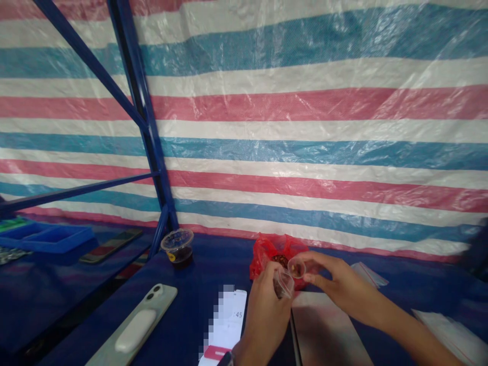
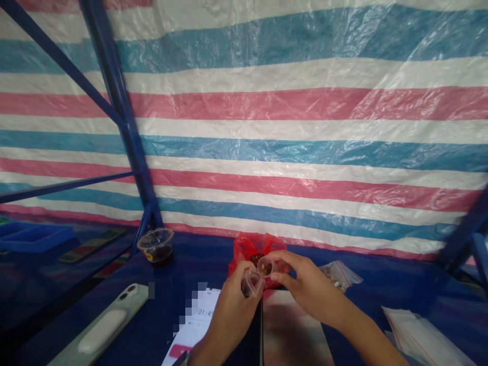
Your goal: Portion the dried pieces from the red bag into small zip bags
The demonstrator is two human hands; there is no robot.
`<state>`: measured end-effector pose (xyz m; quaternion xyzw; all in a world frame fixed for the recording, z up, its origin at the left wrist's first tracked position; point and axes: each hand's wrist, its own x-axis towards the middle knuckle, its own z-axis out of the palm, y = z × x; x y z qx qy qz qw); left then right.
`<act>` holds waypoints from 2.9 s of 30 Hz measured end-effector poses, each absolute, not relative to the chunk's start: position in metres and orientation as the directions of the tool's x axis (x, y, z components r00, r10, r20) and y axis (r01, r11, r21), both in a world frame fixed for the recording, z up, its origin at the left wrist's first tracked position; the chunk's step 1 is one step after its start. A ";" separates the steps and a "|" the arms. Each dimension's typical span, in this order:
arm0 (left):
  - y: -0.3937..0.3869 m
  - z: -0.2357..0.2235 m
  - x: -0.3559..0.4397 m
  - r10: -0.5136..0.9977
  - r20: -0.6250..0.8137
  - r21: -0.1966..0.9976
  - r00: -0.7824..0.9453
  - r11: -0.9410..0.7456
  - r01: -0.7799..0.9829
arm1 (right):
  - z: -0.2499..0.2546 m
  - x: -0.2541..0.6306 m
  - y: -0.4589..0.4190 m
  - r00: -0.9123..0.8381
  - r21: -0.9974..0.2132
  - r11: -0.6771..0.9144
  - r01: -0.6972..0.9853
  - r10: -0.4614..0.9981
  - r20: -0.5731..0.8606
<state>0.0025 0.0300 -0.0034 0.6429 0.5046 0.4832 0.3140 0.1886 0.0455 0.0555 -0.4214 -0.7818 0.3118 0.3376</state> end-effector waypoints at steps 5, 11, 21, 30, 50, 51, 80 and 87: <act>0.026 -0.002 0.006 0.946 0.323 0.822 0.016 -0.289 0.491 | 0.062 0.187 0.025 -0.509 -0.498 0.626 0.600 0.779 0.365; 0.022 0.000 0.010 0.939 0.339 0.809 0.058 -0.323 0.491 | 0.064 0.181 0.019 -0.606 -0.157 0.720 0.676 0.664 0.438; 0.025 0.001 0.003 0.960 0.279 0.883 -0.019 -0.249 0.397 | 0.061 0.182 0.049 -0.442 -0.189 0.643 0.742 0.682 0.583; 0.032 0.001 -0.005 0.957 0.266 0.929 -0.112 -0.223 0.294 | 0.027 0.154 0.083 -0.452 -0.220 0.504 0.835 0.857 0.249; -0.002 0.009 0.006 0.894 0.264 0.823 0.361 -0.404 0.399 | 0.001 0.231 0.005 -0.278 -0.751 0.286 0.595 0.950 0.142; 0.002 0.006 0.005 0.915 0.256 0.827 0.313 -0.375 0.419 | -0.004 0.235 0.007 -0.246 -0.689 0.311 0.654 0.950 0.194; 0.032 0.003 -0.008 0.979 0.204 0.727 0.018 -0.164 0.667 | 0.014 0.244 0.013 0.042 -0.664 0.296 0.687 0.896 0.442; 0.027 0.003 -0.002 0.992 0.105 0.698 0.074 -0.126 0.705 | -0.001 0.249 0.019 0.009 -0.635 0.263 0.726 0.920 0.391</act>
